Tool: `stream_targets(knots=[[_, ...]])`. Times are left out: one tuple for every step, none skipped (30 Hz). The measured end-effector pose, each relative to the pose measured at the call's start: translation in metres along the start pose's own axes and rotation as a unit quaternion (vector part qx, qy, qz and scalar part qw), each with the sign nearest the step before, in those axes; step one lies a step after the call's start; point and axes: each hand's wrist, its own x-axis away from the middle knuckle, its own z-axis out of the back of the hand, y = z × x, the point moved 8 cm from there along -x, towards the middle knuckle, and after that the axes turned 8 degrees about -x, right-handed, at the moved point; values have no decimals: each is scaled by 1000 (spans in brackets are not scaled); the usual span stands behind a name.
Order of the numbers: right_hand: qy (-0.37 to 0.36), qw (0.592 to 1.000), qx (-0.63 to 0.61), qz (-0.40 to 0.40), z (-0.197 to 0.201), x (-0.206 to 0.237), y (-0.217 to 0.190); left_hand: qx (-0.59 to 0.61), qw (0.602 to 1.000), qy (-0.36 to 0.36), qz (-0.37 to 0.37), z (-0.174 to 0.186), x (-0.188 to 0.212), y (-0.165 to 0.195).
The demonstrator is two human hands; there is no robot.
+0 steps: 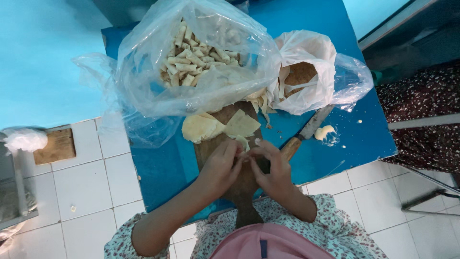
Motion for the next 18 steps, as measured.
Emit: stream_targets(knots=[[-4, 1000, -8, 8, -1, 0, -1, 4, 1000, 1, 3, 0, 0, -1], [-6, 1000, 7, 8, -2, 0, -1, 9, 1000, 2, 7, 0, 0, -2], [-9, 1000, 22, 10, -3, 1, -1, 13, 1000, 4, 10, 1, -1, -2], [-11, 999, 37, 11, -4, 1, -1, 16, 1000, 3, 9, 1, -1, -2], [-14, 999, 36, 7, -5, 1, 0, 19, 1000, 0, 8, 1, -2, -2], [-17, 999, 35, 3, -5, 2, 2, 21, 1000, -2, 8, 0, -3, -1], [-21, 999, 34, 1, -6, 2, 3, 22, 1000, -5, 4, 0, -4, 0], [-20, 999, 34, 12, -6, 4, 3, 23, 1000, -9, 0, 1, -4, 1], [-19, 999, 34, 22, -5, 5, 4, 24, 1000, -13, -3, 0, -4, 1], [-17, 999, 34, 32, -5, 7, 4, 22, 1000, -18, 0, 0, -4, 1], [-18, 999, 8, 25, -6, 8, 8, 20, 1000, -23, 1, -1, -5, 1], [-19, 999, -18, 19, -7, 10, 11, 18, 999, -28, 3, -2, -5, 0], [-19, 999, -44, 12, -8, 11, 15, 20, 999, -27, 0, -2, -4, 1], [-19, 998, -51, 13, -9, 13, 17, 20, 999, -25, -4, -1, -4, 1], [-19, 998, -59, 13, -9, 14, 19, 21, 999, -23, -8, -1, -4, 1], [-19, 997, -68, 14, -9, 14, 20, 12, 1000, -17, -20, -1, -4, 3], [-21, 997, -69, 18, -9, 15, 19, 4, 999, -11, -32, 0, -4, 4], [-22, 997, -70, 21, -8, 14, 19, -5, 999, -6, -43, 0, -3, 6]])
